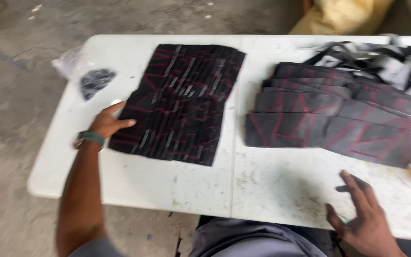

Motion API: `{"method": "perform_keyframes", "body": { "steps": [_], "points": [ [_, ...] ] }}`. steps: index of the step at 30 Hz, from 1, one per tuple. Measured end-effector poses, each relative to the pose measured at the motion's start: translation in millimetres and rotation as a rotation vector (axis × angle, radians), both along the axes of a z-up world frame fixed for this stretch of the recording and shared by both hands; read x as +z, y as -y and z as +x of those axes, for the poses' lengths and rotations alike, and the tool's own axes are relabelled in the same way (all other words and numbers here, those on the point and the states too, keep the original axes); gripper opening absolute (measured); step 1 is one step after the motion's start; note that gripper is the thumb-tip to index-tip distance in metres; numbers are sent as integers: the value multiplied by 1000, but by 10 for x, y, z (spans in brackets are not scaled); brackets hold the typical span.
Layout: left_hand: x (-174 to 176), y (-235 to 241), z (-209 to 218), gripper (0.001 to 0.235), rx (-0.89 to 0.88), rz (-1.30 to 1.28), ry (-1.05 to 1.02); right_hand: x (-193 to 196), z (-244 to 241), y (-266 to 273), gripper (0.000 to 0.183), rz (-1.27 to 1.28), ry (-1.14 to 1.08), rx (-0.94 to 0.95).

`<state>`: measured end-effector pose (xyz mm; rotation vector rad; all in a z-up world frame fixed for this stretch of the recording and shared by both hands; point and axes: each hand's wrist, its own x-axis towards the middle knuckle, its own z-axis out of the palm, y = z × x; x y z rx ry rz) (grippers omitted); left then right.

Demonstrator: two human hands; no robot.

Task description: The person repeatedly picks up black fabric pieces with red stitching from a stack on a white table, inspects the seams and edges by hand, and places them back on the stack. The person also occasionally dips a finger into a small jar of yellow substance on the table.

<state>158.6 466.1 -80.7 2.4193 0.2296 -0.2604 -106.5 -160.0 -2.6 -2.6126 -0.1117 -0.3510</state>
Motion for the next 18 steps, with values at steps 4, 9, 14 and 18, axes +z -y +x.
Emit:
{"method": "perform_keyframes", "body": {
  "steps": [4,9,14,18],
  "points": [
    [263,352,-109,116,-60,433,446,172,-167,361,73,7,66,-160],
    [490,1696,-348,63,-179,311,699,510,-298,1078,61,-151,187,-375],
    [521,3786,-557,59,-635,-106,751,585,-221,1718,60,-542,108,-477],
    [681,5117,-602,70,-891,-87,681,550,-52,1949,55,-591,-60,-454]
  ]
}}
